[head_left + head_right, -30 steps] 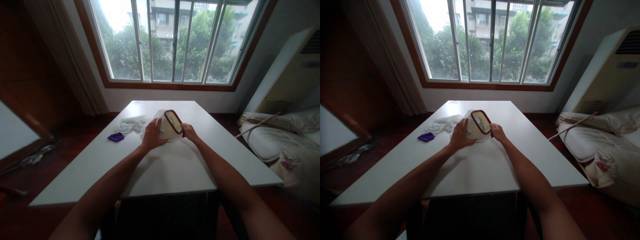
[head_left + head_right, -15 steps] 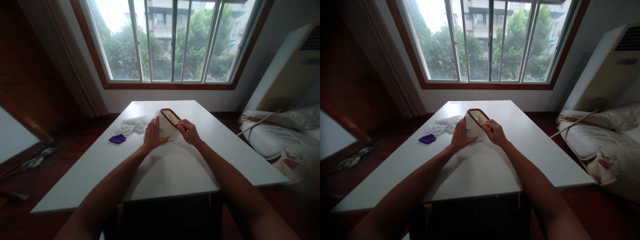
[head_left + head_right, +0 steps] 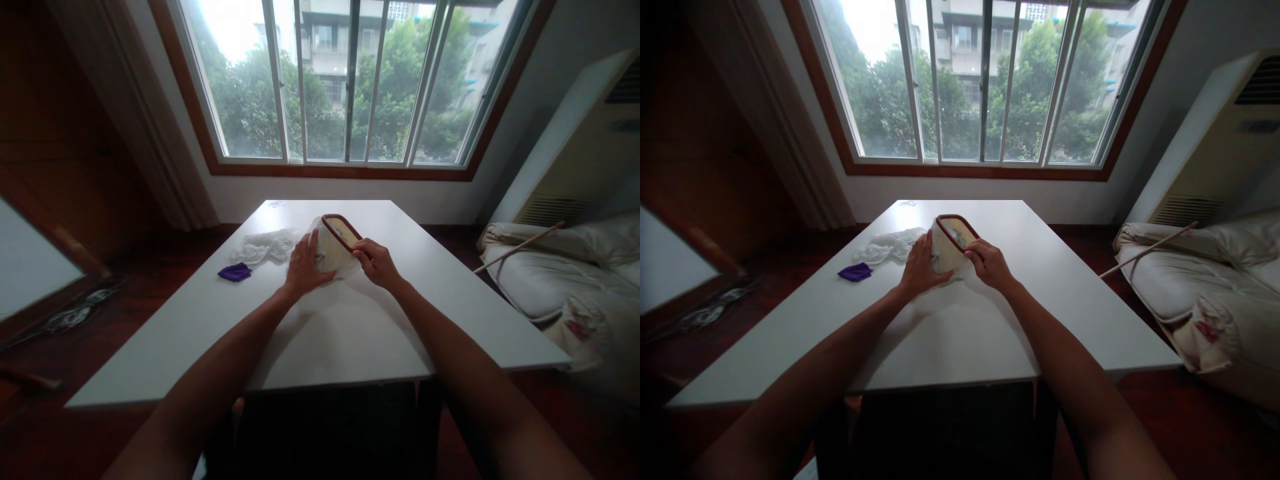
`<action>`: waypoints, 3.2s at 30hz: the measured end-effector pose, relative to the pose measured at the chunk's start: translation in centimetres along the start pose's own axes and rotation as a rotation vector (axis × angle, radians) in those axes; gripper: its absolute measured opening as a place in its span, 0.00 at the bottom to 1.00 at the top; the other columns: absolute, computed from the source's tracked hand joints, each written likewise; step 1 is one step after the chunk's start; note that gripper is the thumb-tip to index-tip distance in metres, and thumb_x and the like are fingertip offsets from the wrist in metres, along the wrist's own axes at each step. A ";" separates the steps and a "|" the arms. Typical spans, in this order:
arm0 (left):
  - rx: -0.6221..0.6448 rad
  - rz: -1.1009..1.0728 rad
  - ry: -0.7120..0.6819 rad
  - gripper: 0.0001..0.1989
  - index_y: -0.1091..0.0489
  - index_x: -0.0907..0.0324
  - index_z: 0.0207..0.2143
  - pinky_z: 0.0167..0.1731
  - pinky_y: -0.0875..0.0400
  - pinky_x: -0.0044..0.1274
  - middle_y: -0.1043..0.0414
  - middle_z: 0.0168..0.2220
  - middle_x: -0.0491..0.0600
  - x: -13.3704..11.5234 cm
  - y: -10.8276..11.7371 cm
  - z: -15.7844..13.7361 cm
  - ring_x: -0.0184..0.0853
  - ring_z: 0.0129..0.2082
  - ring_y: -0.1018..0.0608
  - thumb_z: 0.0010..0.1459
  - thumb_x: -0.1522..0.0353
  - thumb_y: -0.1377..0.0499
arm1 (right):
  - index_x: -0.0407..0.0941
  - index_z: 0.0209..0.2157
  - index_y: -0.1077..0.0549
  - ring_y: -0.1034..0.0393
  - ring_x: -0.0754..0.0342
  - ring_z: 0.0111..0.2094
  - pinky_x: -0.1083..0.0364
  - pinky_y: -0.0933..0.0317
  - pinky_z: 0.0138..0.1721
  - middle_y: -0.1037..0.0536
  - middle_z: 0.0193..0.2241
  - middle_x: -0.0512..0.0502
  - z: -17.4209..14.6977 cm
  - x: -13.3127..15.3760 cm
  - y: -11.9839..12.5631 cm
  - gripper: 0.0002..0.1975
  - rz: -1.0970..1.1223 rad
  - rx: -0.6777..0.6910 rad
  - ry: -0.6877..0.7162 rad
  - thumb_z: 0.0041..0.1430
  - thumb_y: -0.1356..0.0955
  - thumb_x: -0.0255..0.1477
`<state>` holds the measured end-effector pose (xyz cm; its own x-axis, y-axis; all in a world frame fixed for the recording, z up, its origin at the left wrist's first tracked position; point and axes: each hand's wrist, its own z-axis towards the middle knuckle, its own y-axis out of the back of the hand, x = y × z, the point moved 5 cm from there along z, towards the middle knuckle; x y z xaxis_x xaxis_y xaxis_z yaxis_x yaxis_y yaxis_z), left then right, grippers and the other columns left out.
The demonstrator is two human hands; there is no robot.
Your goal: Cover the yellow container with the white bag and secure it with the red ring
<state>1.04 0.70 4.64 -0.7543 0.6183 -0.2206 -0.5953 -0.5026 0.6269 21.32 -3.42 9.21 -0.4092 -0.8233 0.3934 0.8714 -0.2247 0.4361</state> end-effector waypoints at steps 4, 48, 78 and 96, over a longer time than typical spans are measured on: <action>-0.001 0.010 -0.009 0.65 0.67 0.59 0.70 0.61 0.43 0.43 0.50 0.66 0.64 0.0 -0.1 0.0 0.56 0.64 0.42 0.41 0.51 0.31 | 0.46 0.35 0.28 0.30 0.52 0.36 0.54 0.35 0.39 0.25 0.33 0.45 0.1 -0.2 0.8 0.16 -0.044 -0.019 -0.057 0.68 0.39 0.41; -0.032 -0.077 0.024 0.65 0.67 0.59 0.70 0.62 0.43 0.44 0.49 0.64 0.64 1.1 -0.2 0.0 0.55 0.64 0.41 0.40 0.53 0.30 | 0.41 0.39 0.21 0.25 0.44 0.43 0.50 0.36 0.43 0.21 0.42 0.34 -5.0 -17.1 7.7 0.15 -0.783 0.284 -0.935 0.58 0.32 0.38; 0.427 -0.137 0.214 0.57 0.64 0.58 0.70 0.52 0.31 0.39 0.33 0.59 0.63 4.8 -1.6 -0.8 0.53 0.56 0.27 0.49 0.52 0.34 | 0.45 0.41 0.27 0.27 0.54 0.26 0.57 0.39 0.30 0.19 0.33 0.46 -2.5 -12.2 4.7 0.10 -0.403 -0.133 -0.711 0.60 0.37 0.31; 0.307 0.171 0.523 0.16 0.22 0.58 0.41 0.42 0.31 0.27 0.20 0.38 0.53 10.9 3.3 0.4 0.43 0.42 0.22 0.52 0.65 0.44 | 0.44 0.29 0.33 0.40 0.60 0.11 0.62 0.46 0.12 0.31 0.13 0.56 -4.8 -16.0 10.1 0.05 0.136 -0.834 -0.877 0.58 0.35 0.30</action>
<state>-9.05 5.99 4.65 -0.9138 0.1278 -0.3856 -0.4059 -0.3235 0.8547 38.00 5.00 3.44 -0.0639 -0.3076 0.9494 0.6961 -0.6954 -0.1785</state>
